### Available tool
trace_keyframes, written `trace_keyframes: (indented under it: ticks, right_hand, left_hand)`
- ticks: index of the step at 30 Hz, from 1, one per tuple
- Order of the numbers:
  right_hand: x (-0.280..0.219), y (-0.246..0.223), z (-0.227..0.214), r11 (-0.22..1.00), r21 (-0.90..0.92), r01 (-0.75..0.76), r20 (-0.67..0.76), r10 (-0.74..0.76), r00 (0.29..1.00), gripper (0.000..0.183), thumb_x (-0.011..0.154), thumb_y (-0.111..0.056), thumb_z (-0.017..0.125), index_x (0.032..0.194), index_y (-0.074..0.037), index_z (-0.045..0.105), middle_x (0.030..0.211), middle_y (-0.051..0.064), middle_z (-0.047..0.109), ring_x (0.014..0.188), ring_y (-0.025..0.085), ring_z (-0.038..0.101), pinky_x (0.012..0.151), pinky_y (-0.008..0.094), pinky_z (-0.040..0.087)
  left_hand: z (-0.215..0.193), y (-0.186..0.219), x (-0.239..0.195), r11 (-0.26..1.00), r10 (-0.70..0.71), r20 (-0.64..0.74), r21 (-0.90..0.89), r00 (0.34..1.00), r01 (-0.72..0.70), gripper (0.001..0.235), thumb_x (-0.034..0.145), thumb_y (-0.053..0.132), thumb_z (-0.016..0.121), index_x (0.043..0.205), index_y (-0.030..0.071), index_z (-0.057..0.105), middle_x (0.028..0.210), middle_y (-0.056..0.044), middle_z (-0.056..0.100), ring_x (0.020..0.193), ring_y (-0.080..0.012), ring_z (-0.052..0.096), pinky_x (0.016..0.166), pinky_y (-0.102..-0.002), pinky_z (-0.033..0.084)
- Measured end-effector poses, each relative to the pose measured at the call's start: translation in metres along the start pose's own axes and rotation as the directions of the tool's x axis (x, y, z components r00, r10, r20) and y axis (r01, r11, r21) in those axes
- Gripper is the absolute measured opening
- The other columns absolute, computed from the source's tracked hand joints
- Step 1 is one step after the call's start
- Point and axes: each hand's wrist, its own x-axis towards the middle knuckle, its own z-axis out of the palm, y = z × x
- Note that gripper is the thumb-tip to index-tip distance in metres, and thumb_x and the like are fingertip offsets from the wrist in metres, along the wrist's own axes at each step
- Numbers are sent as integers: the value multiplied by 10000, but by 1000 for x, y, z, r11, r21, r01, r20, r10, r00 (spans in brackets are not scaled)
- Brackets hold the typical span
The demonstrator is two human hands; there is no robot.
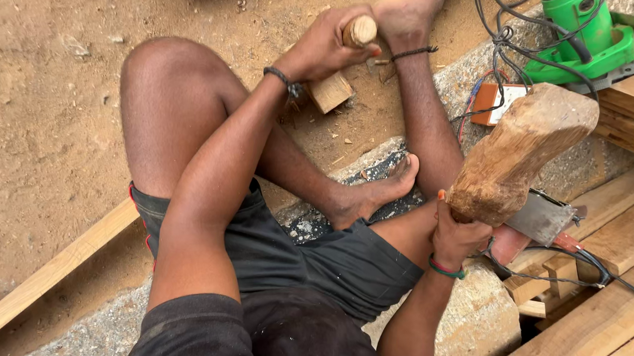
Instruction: The person sits on the ground and uses a wooden mallet and chisel to carve a small wooden block. They repeatedly strike the chisel to shape the wood, occasionally adjusting the block's position.
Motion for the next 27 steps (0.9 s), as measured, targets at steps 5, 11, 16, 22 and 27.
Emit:
trace_keyframes:
  ticks: [5, 11, 16, 22, 27]
  right_hand:
    - [-1, 4, -2, 991, -135, 4, -2, -4, 1000, 322, 904, -179, 899, 833, 31, 665, 695, 62, 697, 595, 165, 659, 644, 327, 543]
    - [-4, 10, -1, 977, -184, 111, -24, -118, 993, 405, 870, -245, 932, 970, 56, 680, 812, 132, 711, 737, 241, 688, 748, 378, 552]
    - [0, 12, 5, 928, -232, 290, -8, -300, 954, 460, 861, -239, 943, 1091, 79, 704, 1070, 203, 746, 962, 350, 738, 855, 435, 567]
    - [-1, 12, 7, 941, -243, 236, 23, -238, 971, 496, 831, -273, 954, 1102, 64, 714, 1070, 207, 757, 981, 372, 755, 864, 464, 567]
    - [4, 0, 8, 930, -250, 271, 4, -279, 960, 527, 811, -273, 969, 1095, 73, 691, 1064, 227, 732, 980, 389, 738, 879, 467, 560]
  left_hand:
    - [-14, 4, 3, 999, -15, -64, -39, 998, 12, 282, 959, 289, 834, 1019, 130, 610, 982, 2, 674, 970, -151, 698, 913, -377, 605]
    - [-8, 10, 0, 998, 63, 3, 15, 998, -63, 295, 942, 242, 873, 1026, 98, 630, 970, -38, 697, 942, -173, 695, 858, -368, 571]
    - [-5, 14, -5, 992, 123, 8, 38, 992, -124, 311, 955, 261, 869, 1083, 100, 636, 992, -41, 729, 949, -183, 714, 859, -379, 572]
    - [-5, 9, -10, 977, 202, -25, 75, 979, -199, 332, 965, 262, 884, 1112, 94, 638, 1018, -59, 737, 965, -204, 723, 865, -386, 581]
    - [-2, 0, -9, 971, 216, -25, 108, 976, -212, 344, 960, 283, 882, 1137, 111, 642, 1027, -46, 734, 988, -202, 728, 895, -384, 591]
